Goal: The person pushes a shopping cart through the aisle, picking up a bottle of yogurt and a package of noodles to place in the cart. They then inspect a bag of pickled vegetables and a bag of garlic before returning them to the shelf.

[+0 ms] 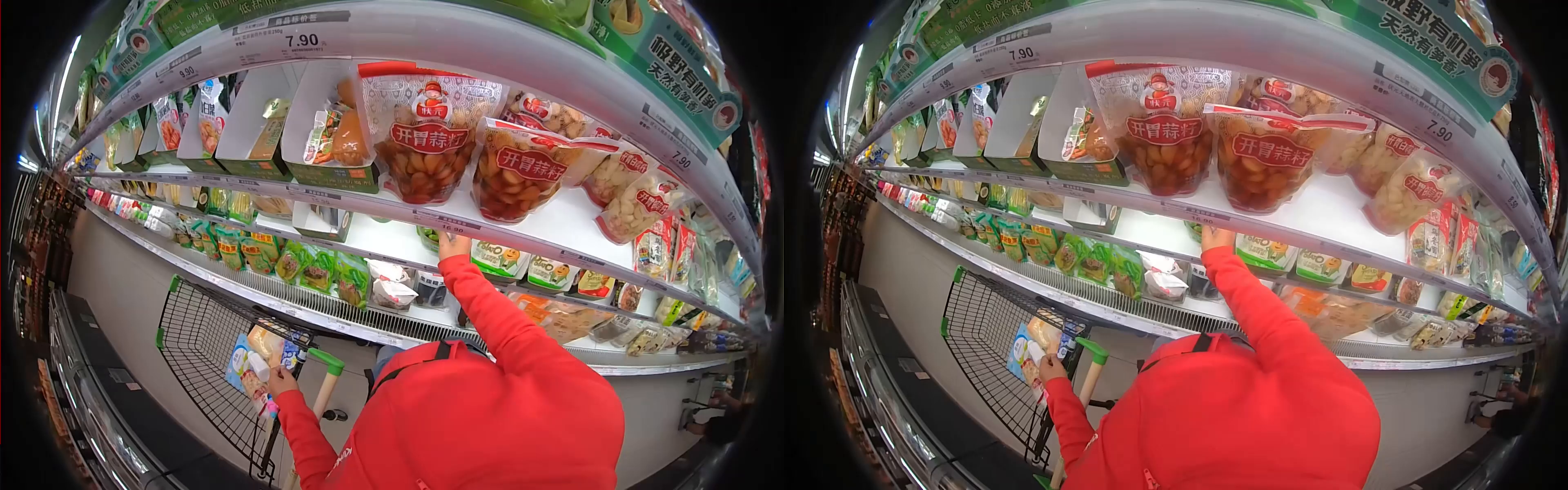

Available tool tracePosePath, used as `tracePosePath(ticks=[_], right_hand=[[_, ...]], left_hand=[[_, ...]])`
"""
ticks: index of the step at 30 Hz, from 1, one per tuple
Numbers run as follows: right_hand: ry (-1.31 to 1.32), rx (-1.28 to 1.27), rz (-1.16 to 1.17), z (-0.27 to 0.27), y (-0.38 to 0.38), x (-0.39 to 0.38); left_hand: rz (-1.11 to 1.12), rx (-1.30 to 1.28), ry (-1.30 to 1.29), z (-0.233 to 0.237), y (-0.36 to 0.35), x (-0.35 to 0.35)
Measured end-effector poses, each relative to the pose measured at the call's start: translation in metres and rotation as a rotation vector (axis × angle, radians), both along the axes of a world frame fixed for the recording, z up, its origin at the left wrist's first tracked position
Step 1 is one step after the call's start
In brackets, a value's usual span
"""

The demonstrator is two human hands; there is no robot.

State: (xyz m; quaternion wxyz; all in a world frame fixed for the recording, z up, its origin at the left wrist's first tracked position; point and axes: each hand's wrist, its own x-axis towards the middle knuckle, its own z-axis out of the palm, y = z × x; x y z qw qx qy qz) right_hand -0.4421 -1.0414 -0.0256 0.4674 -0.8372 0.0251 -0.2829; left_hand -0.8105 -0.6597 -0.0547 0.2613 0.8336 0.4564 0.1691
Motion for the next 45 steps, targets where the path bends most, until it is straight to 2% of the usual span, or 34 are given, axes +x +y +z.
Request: tracePosePath(ticks=[1,2,6,9,10,13,14,17,20,25,30,37,45], right_hand=[[0.030,0.068,0.031,0.015,-0.001,-0.010],[0.030,0.074,0.018,0.021,-0.002,-0.015],[-0.026,-0.062,0.053,0.015,-0.023,-0.016],[0.014,0.070,0.246,0.031,-0.039,-0.021],[0.092,0.242,0.358,0.042,-0.042,-0.025],[0.045,0.241,0.458,0.063,-0.052,-0.025],[0.208,0.128,0.440,0.075,-0.061,-0.026],[0.336,-0.201,0.327,0.065,-0.080,-0.003],[0.432,-0.350,0.234,0.053,-0.096,0.013],[0.467,-0.315,0.154,0.047,-0.101,0.020],[0.462,-0.246,0.109,0.045,-0.106,0.015],[0.541,-0.178,-0.029,0.046,-0.101,0.063],[0.561,-0.148,-0.089,0.046,-0.104,0.079]], left_hand=[[0.014,-0.092,-0.013,0.010,-0.004,0.003],[0.023,-0.075,0.008,0.016,-0.008,0.006],[0.086,-0.051,0.116,0.035,-0.018,0.013],[0.078,-0.039,0.100,0.027,-0.013,0.010],[0.084,-0.049,0.104,0.024,-0.011,0.009],[0.085,-0.061,0.106,0.021,-0.006,0.008],[0.083,-0.061,0.101,0.023,-0.007,0.008],[0.082,-0.024,0.100,0.029,-0.009,0.011],[0.034,-0.049,-0.025,0.009,0.001,0.007],[0.007,-0.122,-0.116,-0.006,0.008,0.001],[-0.003,-0.064,-0.069,-0.002,0.004,0.000],[-0.027,-0.063,-0.078,0.000,0.002,-0.001],[-0.038,-0.076,-0.099,-0.009,0.004,-0.004]])
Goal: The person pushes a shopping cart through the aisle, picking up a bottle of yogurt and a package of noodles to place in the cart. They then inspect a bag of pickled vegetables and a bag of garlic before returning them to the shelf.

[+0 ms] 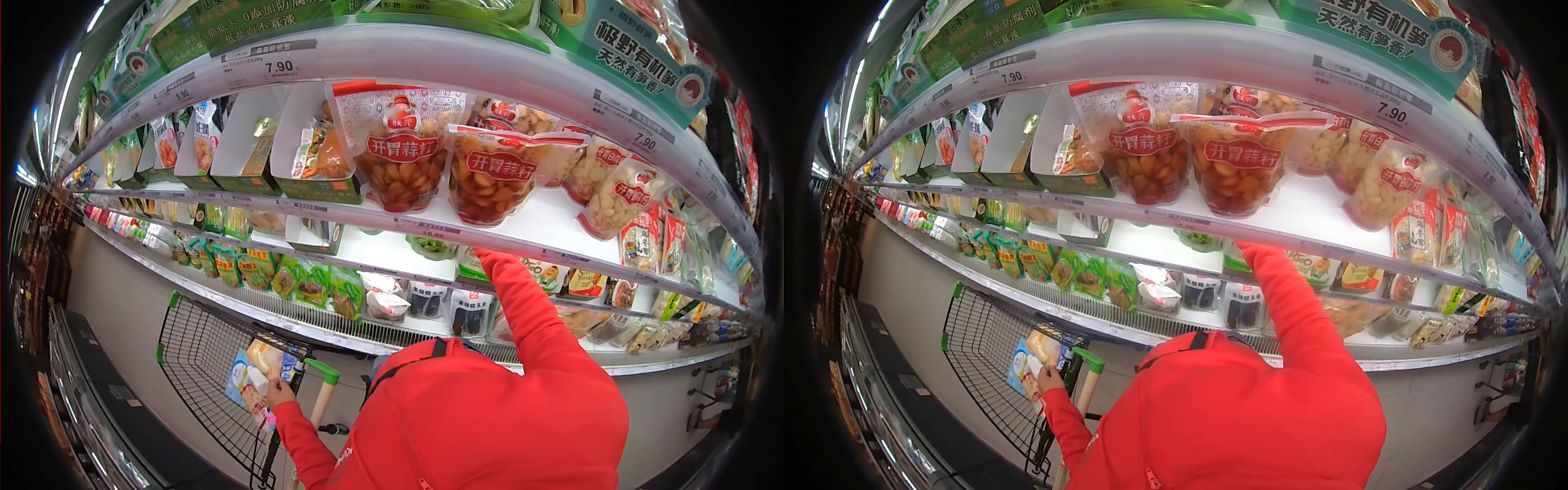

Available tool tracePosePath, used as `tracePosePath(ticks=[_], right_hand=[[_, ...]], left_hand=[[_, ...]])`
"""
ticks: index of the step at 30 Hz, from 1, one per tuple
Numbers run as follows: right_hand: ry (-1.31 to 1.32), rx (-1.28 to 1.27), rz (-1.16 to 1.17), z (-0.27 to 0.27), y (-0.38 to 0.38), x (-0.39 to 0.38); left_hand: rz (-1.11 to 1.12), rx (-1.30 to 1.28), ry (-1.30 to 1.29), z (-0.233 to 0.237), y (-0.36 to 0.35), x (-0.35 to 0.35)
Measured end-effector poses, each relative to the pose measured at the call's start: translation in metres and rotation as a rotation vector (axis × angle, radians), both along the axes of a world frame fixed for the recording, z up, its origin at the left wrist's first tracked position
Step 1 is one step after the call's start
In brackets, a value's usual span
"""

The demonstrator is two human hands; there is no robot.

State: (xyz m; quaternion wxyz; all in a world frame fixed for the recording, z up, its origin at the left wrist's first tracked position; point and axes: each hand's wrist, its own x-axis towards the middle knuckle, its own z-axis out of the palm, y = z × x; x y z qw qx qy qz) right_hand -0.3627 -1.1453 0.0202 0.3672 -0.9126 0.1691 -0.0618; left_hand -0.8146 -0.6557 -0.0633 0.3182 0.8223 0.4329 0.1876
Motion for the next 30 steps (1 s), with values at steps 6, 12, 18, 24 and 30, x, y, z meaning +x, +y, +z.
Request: tracePosePath(ticks=[6,12,18,24,30], right_hand=[[0.001,0.004,-0.031,-0.003,-0.004,0.003],[-0.016,0.016,-0.061,-0.005,-0.003,0.004],[-0.031,0.036,-0.098,-0.011,-0.009,-0.002],[-0.115,0.070,-0.136,-0.019,-0.015,-0.020],[-0.776,0.164,-0.067,0.004,0.016,-0.095]], left_hand=[[0.000,0.009,0.023,0.010,-0.005,0.002],[0.002,0.041,0.031,0.018,-0.011,0.005],[0.012,0.006,0.017,0.009,-0.007,0.002],[-0.012,0.036,0.036,0.020,-0.012,0.003],[-0.026,0.016,0.056,0.025,-0.015,0.006]])
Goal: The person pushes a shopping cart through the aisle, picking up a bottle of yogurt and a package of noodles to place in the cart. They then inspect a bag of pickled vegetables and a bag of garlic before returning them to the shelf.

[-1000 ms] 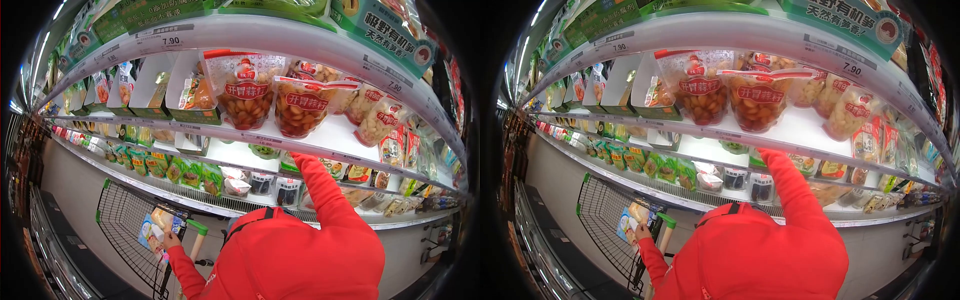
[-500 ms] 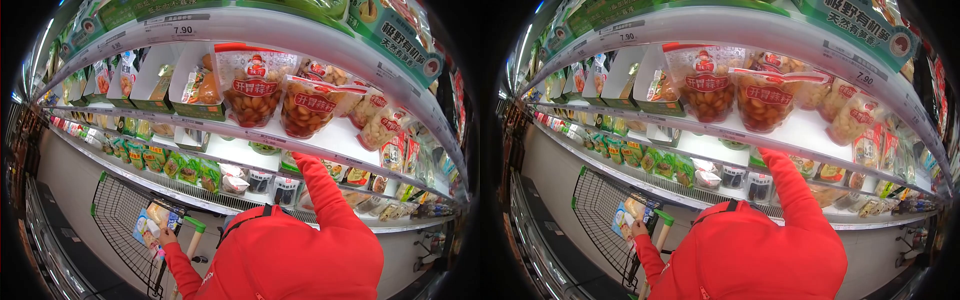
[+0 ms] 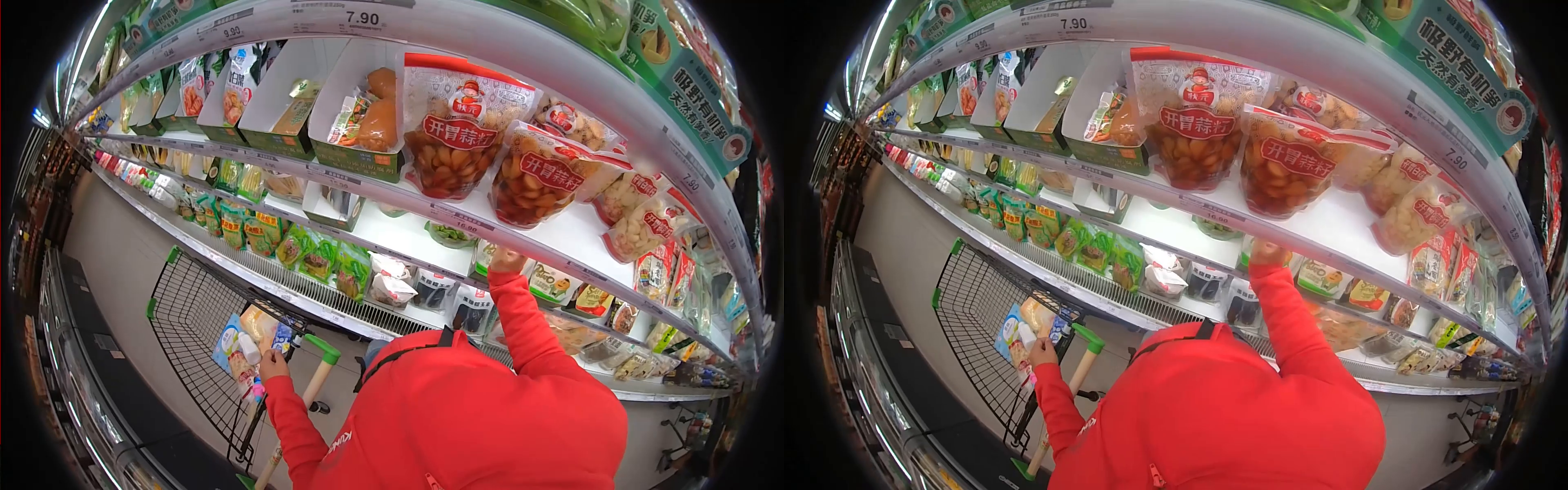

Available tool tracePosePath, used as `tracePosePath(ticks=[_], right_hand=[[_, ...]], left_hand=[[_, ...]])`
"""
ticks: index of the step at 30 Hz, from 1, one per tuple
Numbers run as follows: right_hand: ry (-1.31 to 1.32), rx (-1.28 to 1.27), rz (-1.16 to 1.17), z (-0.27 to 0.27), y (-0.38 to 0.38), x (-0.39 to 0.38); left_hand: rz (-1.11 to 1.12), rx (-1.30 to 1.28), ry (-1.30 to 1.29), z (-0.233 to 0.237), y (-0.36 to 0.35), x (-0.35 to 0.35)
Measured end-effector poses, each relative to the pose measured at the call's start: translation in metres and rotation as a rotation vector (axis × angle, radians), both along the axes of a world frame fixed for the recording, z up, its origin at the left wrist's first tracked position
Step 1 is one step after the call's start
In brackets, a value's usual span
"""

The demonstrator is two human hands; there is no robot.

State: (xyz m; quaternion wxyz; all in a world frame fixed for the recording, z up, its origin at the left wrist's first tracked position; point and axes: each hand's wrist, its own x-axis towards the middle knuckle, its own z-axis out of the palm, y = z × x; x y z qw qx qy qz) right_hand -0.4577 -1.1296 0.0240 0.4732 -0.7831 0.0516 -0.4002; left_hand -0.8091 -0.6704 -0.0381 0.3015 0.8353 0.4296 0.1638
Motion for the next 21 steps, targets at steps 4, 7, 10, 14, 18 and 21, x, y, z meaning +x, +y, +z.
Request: tracePosePath(ticks=[4,7,10,14,18,21], right_hand=[[-0.253,-0.175,0.619,0.061,0.064,-0.067],[0.150,0.035,1.099,0.044,0.098,-0.102],[0.233,-0.044,1.448,0.032,0.130,-0.118],[0.346,-0.071,1.767,0.030,0.179,-0.137],[0.338,-0.227,1.883,0.029,0.235,-0.168],[0.356,-0.300,1.898,0.024,0.270,-0.198]], left_hand=[[0.066,0.004,0.156,0.026,-0.013,0.004],[0.081,-0.077,0.170,0.030,-0.014,0.004],[0.084,-0.074,0.180,0.029,-0.015,0.002],[0.113,-0.073,0.232,0.035,-0.018,0.006],[0.162,-0.017,0.345,0.039,-0.023,0.013],[0.164,-0.009,0.340,0.045,-0.029,0.013]])
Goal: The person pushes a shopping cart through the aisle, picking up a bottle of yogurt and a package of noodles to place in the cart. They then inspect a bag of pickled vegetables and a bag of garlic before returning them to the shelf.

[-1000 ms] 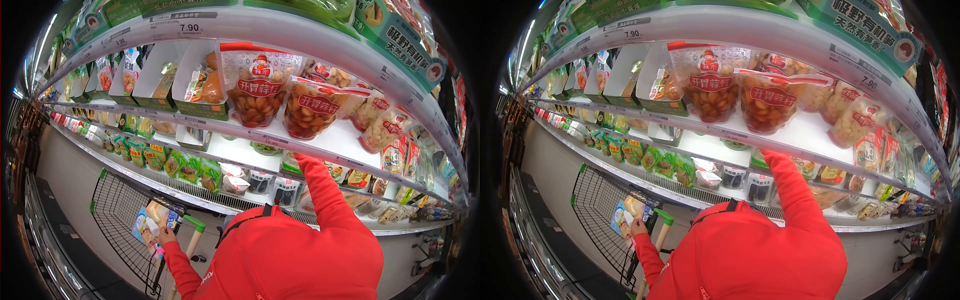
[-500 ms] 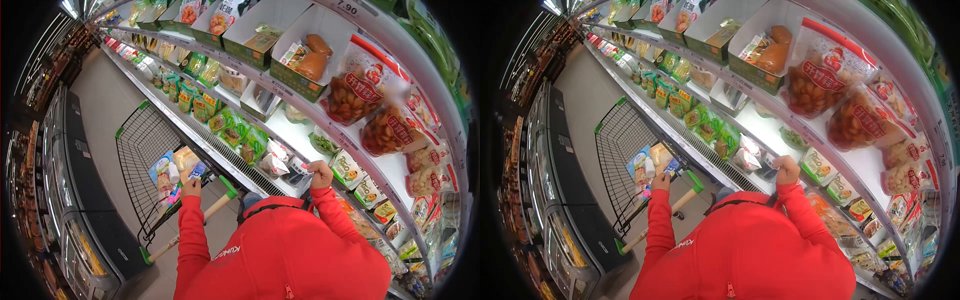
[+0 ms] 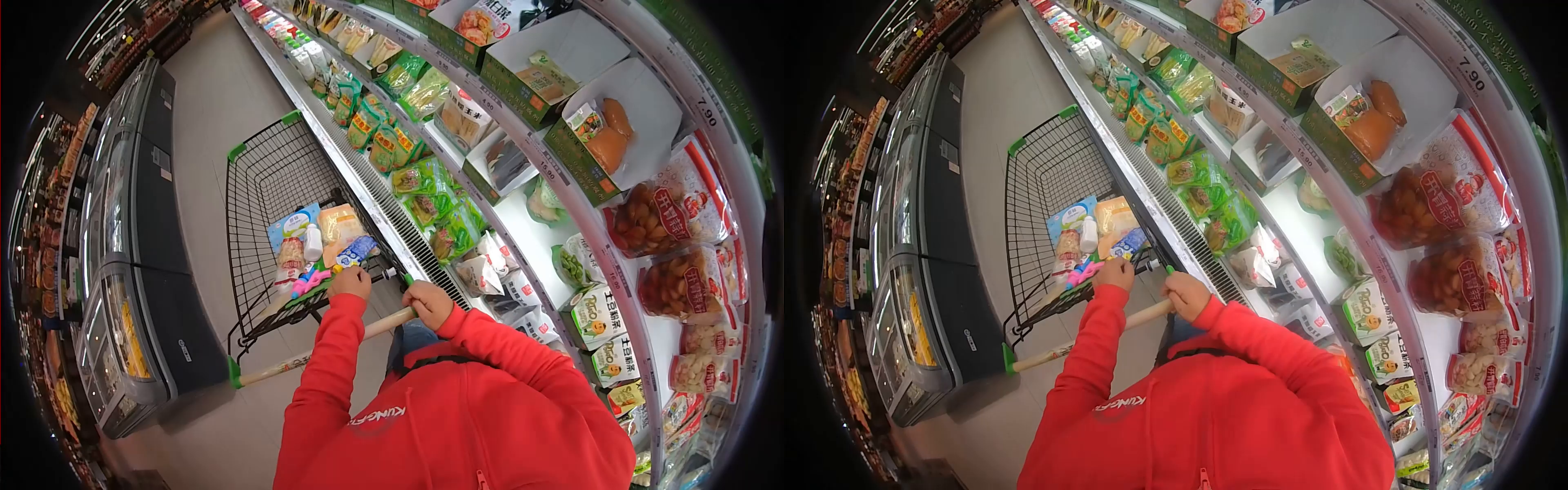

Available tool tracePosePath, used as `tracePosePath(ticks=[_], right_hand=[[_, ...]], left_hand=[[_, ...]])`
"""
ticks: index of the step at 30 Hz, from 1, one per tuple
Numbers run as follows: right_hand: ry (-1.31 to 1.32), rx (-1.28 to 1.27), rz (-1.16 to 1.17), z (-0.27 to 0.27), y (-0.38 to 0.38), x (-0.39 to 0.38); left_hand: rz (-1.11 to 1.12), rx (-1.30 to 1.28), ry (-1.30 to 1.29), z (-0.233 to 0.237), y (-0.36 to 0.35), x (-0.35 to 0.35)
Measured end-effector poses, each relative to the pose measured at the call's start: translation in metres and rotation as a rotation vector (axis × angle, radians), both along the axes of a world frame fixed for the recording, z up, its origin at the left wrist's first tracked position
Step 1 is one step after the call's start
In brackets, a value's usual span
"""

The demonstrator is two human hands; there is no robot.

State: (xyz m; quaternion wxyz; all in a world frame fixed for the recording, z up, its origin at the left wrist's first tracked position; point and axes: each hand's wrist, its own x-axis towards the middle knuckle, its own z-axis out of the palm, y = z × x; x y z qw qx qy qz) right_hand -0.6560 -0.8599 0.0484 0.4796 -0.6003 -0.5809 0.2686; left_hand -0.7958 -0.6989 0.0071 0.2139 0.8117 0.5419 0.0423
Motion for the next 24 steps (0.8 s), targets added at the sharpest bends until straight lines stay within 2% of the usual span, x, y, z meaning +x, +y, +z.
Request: tracePosePath(ticks=[3,4,7,11,12,14,15,16,17,18,21,24], right_hand=[[-0.196,-0.002,-0.075,0.005,0.017,-0.021],[-0.204,-0.079,-0.054,0.006,0.024,-0.025],[-0.332,-0.083,-0.116,-0.003,0.044,-0.040],[-0.452,-0.103,-0.117,-0.018,0.058,-0.056],[-0.521,-0.142,-0.105,-0.020,0.058,-0.058],[-0.613,-0.172,-0.101,-0.021,0.063,-0.059],[-0.657,-0.199,-0.092,-0.022,0.061,-0.061],[-0.701,-0.243,-0.105,-0.028,0.061,-0.063],[-0.712,-0.262,-0.125,-0.028,0.063,-0.064],[-0.720,-0.282,-0.147,-0.026,0.063,-0.067],[-0.732,-0.358,-0.147,-0.034,0.058,-0.072],[-0.724,-0.396,-0.122,-0.034,0.056,-0.073]], left_hand=[[-0.013,0.009,-0.037,0.004,-0.007,-0.001],[-0.017,0.012,-0.049,0.005,-0.008,-0.002],[-0.016,-0.052,-0.120,0.001,-0.012,-0.005],[-0.033,-0.679,-0.710,-0.021,0.008,-0.041],[0.167,-1.089,-0.805,-0.020,0.025,-0.057],[0.102,-1.109,-0.707,-0.029,0.075,-0.093],[0.143,-0.962,-0.662,-0.049,0.096,-0.107],[0.005,-0.677,-0.477,-0.084,0.122,-0.123],[-0.069,-0.527,-0.358,-0.124,0.144,-0.138],[-0.073,-0.487,-0.293,-0.137,0.155,-0.146],[-0.030,-0.367,0.006,-0.216,0.169,-0.155],[-0.244,-0.193,0.174,-0.276,0.166,-0.153]])
